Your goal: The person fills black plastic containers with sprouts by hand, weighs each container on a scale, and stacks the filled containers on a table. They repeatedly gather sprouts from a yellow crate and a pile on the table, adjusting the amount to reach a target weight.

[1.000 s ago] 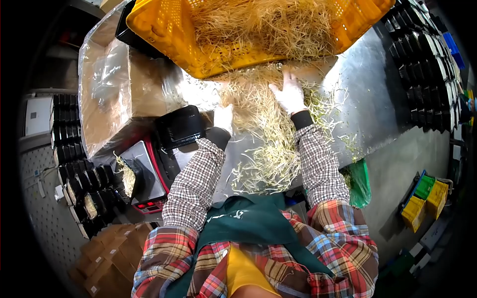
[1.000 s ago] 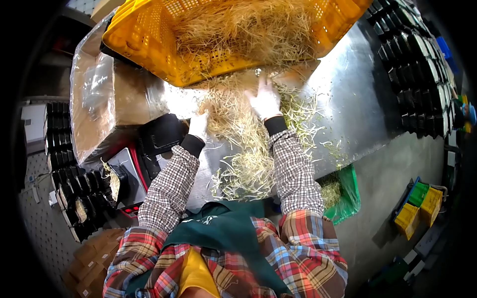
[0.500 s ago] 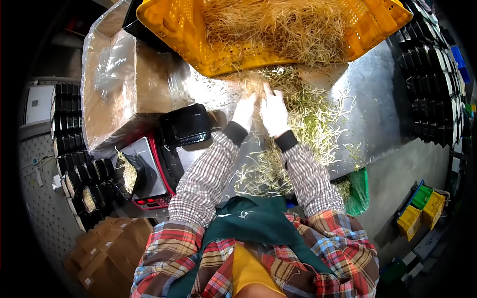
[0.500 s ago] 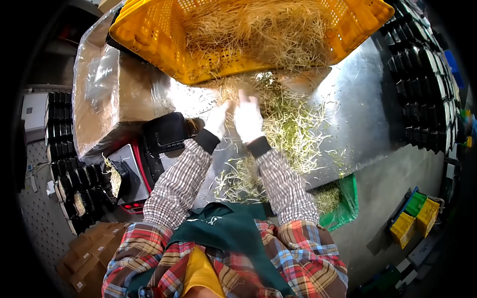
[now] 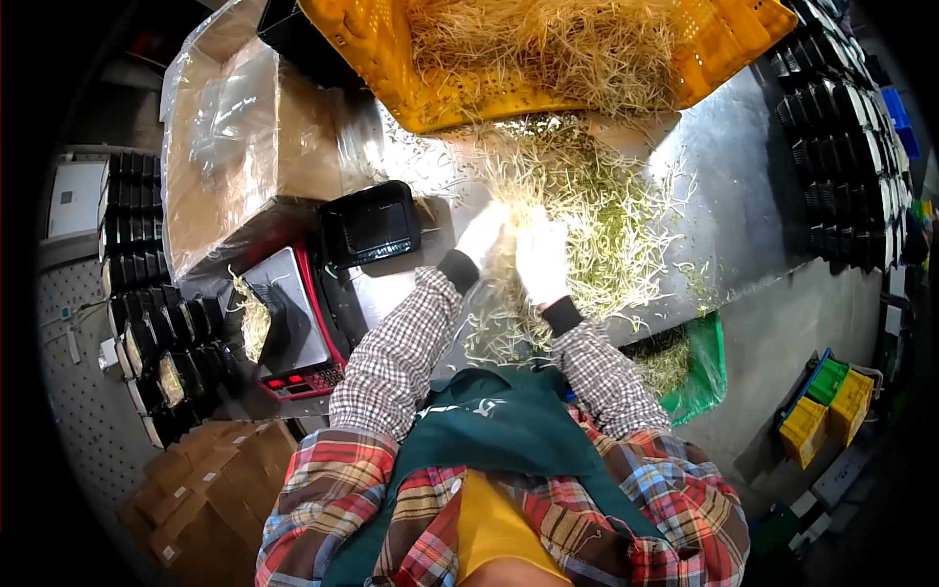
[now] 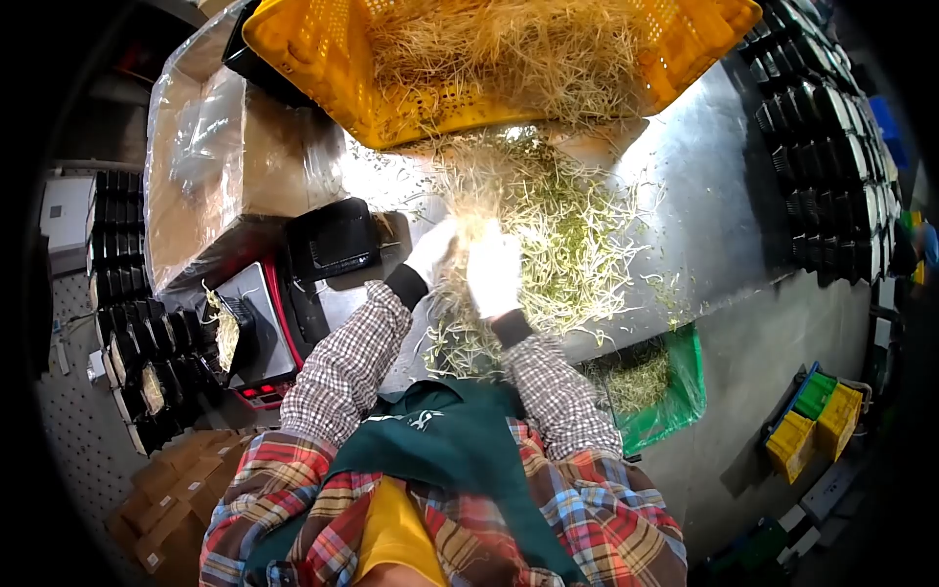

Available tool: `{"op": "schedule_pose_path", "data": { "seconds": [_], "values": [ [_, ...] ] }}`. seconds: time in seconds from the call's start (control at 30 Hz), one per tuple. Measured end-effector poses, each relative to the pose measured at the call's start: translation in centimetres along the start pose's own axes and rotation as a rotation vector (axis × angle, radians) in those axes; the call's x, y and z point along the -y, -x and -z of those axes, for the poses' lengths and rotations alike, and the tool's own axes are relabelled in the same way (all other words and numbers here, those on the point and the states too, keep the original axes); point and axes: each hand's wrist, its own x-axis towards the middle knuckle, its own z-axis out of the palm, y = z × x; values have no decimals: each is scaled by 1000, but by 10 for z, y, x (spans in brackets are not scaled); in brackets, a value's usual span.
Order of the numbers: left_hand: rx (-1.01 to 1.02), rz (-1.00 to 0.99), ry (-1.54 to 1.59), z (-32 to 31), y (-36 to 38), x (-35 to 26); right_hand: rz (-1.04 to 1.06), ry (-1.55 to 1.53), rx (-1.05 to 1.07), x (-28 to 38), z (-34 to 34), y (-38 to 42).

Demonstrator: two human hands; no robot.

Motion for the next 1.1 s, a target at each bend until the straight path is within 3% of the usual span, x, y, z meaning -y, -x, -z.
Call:
{"op": "schedule_pose_path", "data": {
  "seconds": [0.07, 0.13, 0.17, 0.2, 0.23, 0.27, 0.33, 0.4, 0.47, 0.53, 0.57, 0.6, 0.67, 0.8, 0.83, 0.93, 0.97, 1.0, 1.03, 1.1],
  "values": [
    [23, -132, -279, -13, 18, -24, -31, -127, 23, 31, 4, 12],
    [113, -146, -407, -23, 66, -106, 1, -300, -13, 56, 32, 26],
    [322, -174, -129, 4, 54, -79, 75, -358, -16, 58, 44, 31],
    [351, -157, -150, 24, 52, -65, 154, -418, -18, 60, 57, 35],
    [330, -180, -542, 28, 61, -81, -50, -524, 202, 59, 73, 39],
    [297, -197, -935, 32, 71, -98, 0, -447, 221, 36, 74, 39],
    [118, -116, -948, 41, 82, -77, 99, -91, 148, 16, 90, 26],
    [-59, -54, -882, 36, 100, -55, 419, 48, 291, 21, 108, -4],
    [-163, -142, -1073, 5, 140, -64, 682, 264, 399, 24, 100, -26],
    [-241, -117, -1306, -12, 154, -58, 826, 492, 582, 37, 74, -39],
    [-243, 10, -1325, -17, 152, -57, 863, 562, 734, 53, 71, -49],
    [-246, 138, -1339, -21, 150, -65, 1006, 609, 652, 43, 44, -56],
    [-331, 105, -1344, -21, 149, -60, 1009, 685, 917, 73, 42, -76],
    [-328, -48, -1336, 16, 124, -18, 1101, 607, 968, 53, 2, -92],
    [-381, -138, -1424, 20, 127, -13, 1284, 461, 731, 43, -1, -93],
    [-213, -146, -1479, 22, 144, -18, 949, 536, 1024, 55, 23, -81],
    [-195, -140, -1452, 18, 152, -21, 1000, 480, 958, 51, 30, -72],
    [-251, -247, -1425, 10, 160, -22, 968, 542, 1023, 55, 40, -65],
    [-309, -357, -1396, 3, 167, -24, 1074, 531, 894, 42, 41, -57],
    [-317, -398, -1387, -3, 170, -17, 1103, 595, 832, 34, 48, -47]
  ]
}}
